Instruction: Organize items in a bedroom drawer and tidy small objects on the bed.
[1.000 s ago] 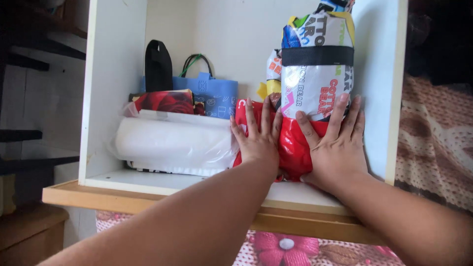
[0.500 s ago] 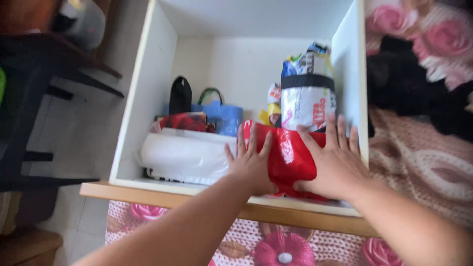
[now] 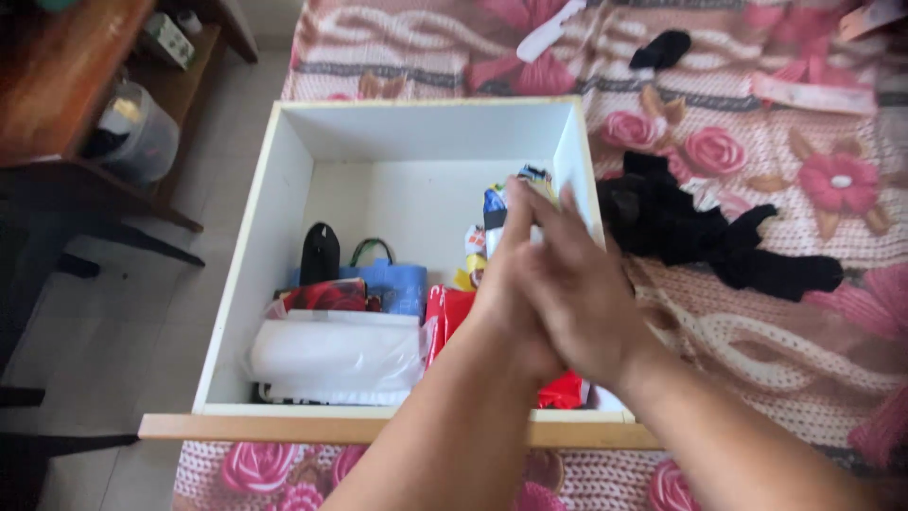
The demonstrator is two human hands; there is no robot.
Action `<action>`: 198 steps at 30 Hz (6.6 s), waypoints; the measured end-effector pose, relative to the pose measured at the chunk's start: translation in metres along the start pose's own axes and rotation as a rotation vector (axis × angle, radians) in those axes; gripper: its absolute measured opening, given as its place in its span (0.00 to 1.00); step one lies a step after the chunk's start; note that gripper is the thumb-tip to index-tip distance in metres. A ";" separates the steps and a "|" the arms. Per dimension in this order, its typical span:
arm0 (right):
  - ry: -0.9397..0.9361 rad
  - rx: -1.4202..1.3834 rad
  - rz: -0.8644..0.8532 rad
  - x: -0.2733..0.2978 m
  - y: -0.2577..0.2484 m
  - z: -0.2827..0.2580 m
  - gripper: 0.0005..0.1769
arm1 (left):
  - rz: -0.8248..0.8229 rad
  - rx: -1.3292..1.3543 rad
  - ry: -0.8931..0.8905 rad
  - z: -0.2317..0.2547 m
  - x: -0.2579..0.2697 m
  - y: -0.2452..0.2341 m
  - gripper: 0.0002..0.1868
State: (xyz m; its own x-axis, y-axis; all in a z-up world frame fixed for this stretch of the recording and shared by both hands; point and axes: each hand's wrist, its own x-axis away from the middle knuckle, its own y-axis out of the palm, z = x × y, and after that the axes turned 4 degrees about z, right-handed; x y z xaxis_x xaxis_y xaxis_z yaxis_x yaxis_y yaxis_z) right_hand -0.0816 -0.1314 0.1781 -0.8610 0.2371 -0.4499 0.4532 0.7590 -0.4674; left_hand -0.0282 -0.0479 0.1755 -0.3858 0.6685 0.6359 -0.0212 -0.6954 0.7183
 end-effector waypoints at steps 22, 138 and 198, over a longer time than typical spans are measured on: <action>0.496 -0.744 -0.134 -0.117 -0.100 -0.130 0.55 | -0.007 -0.267 1.029 0.033 0.037 0.075 0.33; 1.058 -0.349 -0.507 0.103 -0.276 0.385 0.10 | 0.897 -0.225 1.125 -0.319 -0.265 -0.007 0.22; 0.432 0.627 -0.271 0.121 -0.322 0.548 0.16 | 1.208 -1.577 1.172 -0.449 -0.385 0.057 0.45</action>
State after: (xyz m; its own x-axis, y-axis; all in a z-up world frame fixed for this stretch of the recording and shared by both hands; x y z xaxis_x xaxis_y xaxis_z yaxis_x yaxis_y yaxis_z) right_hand -0.2051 -0.6796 -0.1429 -0.9144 0.4046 0.0146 0.1503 0.3727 -0.9157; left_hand -0.2951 -0.4637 -0.1553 -0.9378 -0.0499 -0.3435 0.3216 -0.4976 -0.8056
